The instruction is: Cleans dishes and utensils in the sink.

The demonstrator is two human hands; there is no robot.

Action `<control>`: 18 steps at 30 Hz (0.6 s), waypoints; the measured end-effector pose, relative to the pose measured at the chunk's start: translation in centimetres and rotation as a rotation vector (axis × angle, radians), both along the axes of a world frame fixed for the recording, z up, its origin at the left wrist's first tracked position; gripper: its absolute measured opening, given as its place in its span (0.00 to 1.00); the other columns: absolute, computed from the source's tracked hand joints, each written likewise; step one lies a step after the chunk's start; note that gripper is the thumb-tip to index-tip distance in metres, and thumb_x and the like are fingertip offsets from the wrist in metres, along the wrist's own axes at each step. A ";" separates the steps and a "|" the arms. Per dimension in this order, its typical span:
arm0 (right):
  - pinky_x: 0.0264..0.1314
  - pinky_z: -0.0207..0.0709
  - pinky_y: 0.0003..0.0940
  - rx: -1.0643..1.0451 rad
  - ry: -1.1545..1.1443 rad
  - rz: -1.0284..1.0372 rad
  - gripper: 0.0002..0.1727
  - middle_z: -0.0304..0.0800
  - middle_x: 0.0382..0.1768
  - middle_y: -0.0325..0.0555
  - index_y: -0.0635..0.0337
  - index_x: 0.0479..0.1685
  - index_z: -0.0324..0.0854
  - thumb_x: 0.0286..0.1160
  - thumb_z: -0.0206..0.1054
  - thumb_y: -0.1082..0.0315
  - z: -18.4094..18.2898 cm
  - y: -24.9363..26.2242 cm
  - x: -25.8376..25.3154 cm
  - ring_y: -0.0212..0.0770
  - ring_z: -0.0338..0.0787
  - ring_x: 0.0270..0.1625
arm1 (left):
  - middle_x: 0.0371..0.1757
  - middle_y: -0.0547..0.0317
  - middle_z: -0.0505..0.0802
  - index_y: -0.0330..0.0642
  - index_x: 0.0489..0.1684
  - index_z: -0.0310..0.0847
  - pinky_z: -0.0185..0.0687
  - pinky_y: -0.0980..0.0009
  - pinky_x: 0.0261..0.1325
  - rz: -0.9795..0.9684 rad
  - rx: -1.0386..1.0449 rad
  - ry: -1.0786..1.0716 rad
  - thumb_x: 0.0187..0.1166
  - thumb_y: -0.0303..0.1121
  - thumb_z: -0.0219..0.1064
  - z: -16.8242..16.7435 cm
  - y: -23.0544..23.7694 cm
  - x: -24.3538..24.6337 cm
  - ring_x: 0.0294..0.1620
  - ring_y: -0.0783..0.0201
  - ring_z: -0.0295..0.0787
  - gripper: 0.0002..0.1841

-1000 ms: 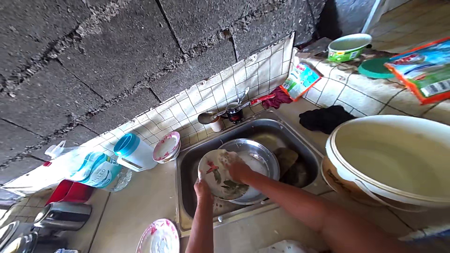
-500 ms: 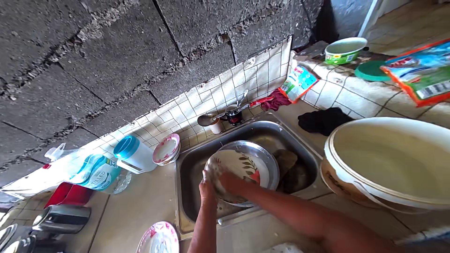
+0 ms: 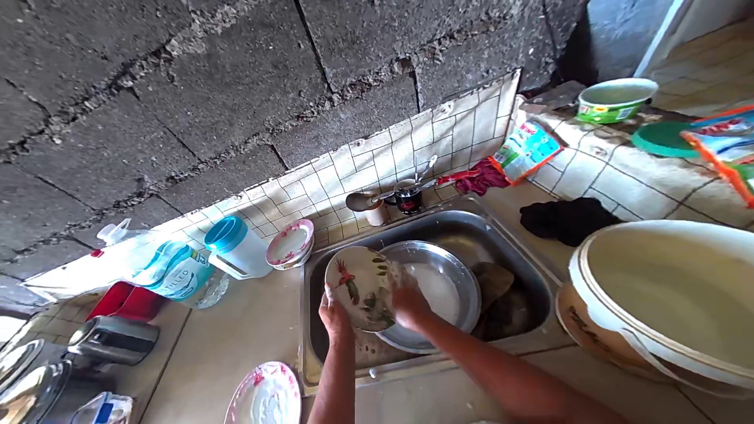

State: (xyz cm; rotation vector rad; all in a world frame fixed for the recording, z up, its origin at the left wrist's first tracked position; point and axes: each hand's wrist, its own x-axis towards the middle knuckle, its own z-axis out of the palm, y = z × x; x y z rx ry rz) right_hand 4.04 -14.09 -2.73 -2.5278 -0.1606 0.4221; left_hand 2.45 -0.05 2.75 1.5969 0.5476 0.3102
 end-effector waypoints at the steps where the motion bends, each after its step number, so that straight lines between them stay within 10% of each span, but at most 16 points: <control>1: 0.95 0.36 0.64 -0.006 0.045 0.075 0.37 0.47 0.90 0.78 0.79 0.90 0.49 0.85 0.56 0.67 0.2 0.7 -1.6 0.71 0.44 0.95 | 0.56 0.38 0.90 0.27 0.65 0.80 0.81 0.60 0.62 0.010 -0.014 -0.025 0.97 0.43 0.44 -0.2 0.3 0.2 0.54 0.59 0.87 0.26; 4: 0.91 0.54 0.58 0.112 0.117 0.255 0.29 0.69 0.80 0.76 0.80 0.80 0.66 0.91 0.54 0.63 1.2 2.7 -3.8 0.68 0.66 0.87 | 0.57 0.37 0.89 0.26 0.66 0.79 0.81 0.57 0.64 -0.054 -0.042 -0.002 0.97 0.43 0.43 -0.6 0.0 0.3 0.55 0.56 0.87 0.27; 7: 0.92 0.52 0.55 0.287 -0.021 0.221 0.31 0.68 0.81 0.78 0.81 0.81 0.64 0.85 0.61 0.68 1.1 3.0 -2.7 0.69 0.65 0.87 | 0.41 0.46 0.90 0.28 0.56 0.82 0.85 0.62 0.50 -0.159 -0.084 0.040 0.97 0.44 0.43 -0.8 -1.6 -0.6 0.40 0.61 0.88 0.27; 14: 0.89 0.58 0.63 0.166 -0.506 -0.048 0.29 0.65 0.85 0.74 0.75 0.87 0.60 0.88 0.51 0.71 -1.3 -0.4 3.7 0.71 0.66 0.87 | 0.50 0.42 0.91 0.28 0.59 0.82 0.83 0.60 0.58 -0.204 -0.147 0.061 0.97 0.43 0.43 -0.1 0.6 -3.5 0.49 0.60 0.87 0.26; 18: 0.82 0.65 0.68 0.264 -0.348 0.032 0.27 0.75 0.73 0.82 0.81 0.81 0.65 0.94 0.46 0.67 -1.6 -3.3 4.0 0.77 0.77 0.77 | 0.56 0.39 0.89 0.30 0.66 0.79 0.80 0.55 0.62 -0.073 -0.186 0.152 0.97 0.49 0.40 1.4 6.8 -6.3 0.54 0.55 0.86 0.30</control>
